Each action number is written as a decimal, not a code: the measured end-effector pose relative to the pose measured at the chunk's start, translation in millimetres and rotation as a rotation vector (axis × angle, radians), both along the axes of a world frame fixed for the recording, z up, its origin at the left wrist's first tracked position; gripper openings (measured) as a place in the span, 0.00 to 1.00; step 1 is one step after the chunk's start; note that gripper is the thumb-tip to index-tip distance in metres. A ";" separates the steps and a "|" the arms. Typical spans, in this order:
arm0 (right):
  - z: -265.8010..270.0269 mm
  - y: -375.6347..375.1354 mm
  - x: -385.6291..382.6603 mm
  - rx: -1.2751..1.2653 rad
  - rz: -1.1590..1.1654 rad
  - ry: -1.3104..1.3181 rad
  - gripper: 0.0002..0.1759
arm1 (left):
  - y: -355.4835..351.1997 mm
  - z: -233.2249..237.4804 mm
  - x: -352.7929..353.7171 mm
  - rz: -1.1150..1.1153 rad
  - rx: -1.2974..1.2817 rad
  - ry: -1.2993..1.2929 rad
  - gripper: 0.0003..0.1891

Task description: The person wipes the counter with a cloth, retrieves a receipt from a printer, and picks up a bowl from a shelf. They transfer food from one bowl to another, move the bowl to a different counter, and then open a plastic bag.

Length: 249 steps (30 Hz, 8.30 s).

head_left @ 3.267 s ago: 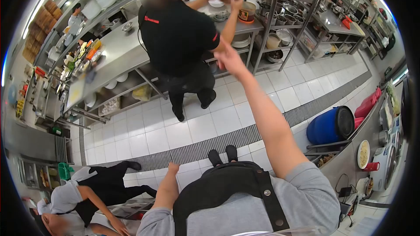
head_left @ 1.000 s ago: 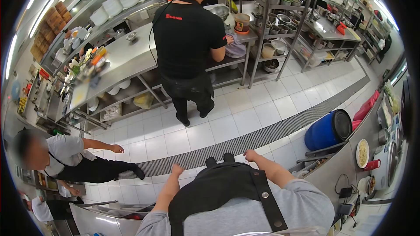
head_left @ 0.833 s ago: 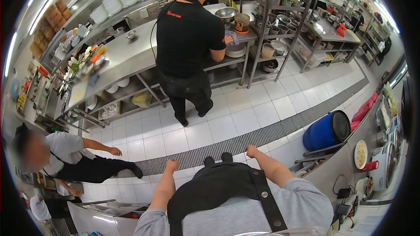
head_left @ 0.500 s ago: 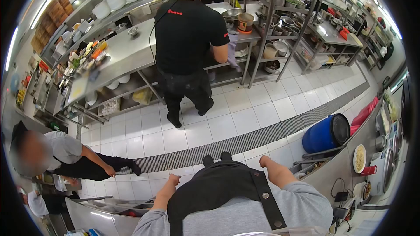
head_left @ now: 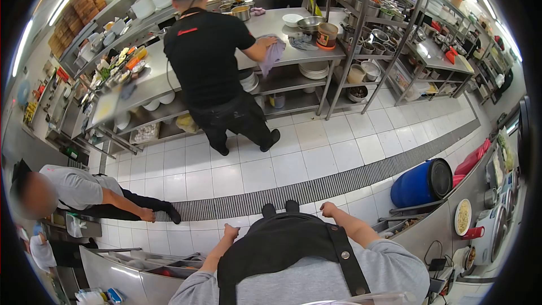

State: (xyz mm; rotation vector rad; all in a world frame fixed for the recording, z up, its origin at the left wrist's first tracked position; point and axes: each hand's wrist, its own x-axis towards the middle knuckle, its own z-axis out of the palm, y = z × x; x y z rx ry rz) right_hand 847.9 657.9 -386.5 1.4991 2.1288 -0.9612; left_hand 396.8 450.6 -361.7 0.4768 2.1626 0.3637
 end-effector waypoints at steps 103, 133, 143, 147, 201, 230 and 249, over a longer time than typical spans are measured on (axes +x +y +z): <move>-14.8 -22.1 29.6 -0.136 -0.184 -0.001 0.09 | -16.7 -62.3 -20.2 -0.168 0.003 0.071 0.27; -0.4 -24.1 25.8 -0.121 -0.239 0.003 0.08 | -1.0 2.2 -5.2 -0.322 -0.081 -0.053 0.16; 3.8 -23.7 23.8 -0.081 -0.334 0.069 0.08 | -0.3 4.4 -0.7 -0.224 -0.043 -0.022 0.22; 9.5 -23.1 24.3 -0.069 -0.330 0.065 0.07 | 2.9 0.6 -3.9 -0.230 -0.083 -0.077 0.29; 9.4 -22.1 21.4 0.043 -0.422 0.115 0.06 | 5.5 10.0 6.9 -0.078 -0.015 -0.217 0.44; 22.9 -22.7 29.7 0.055 -0.286 0.032 0.07 | 0.4 -31.6 -13.6 -0.241 -0.017 0.062 0.37; -11.7 -29.0 26.0 -0.082 -0.185 -0.002 0.11 | -2.2 10.0 2.5 -0.171 -0.032 0.041 0.36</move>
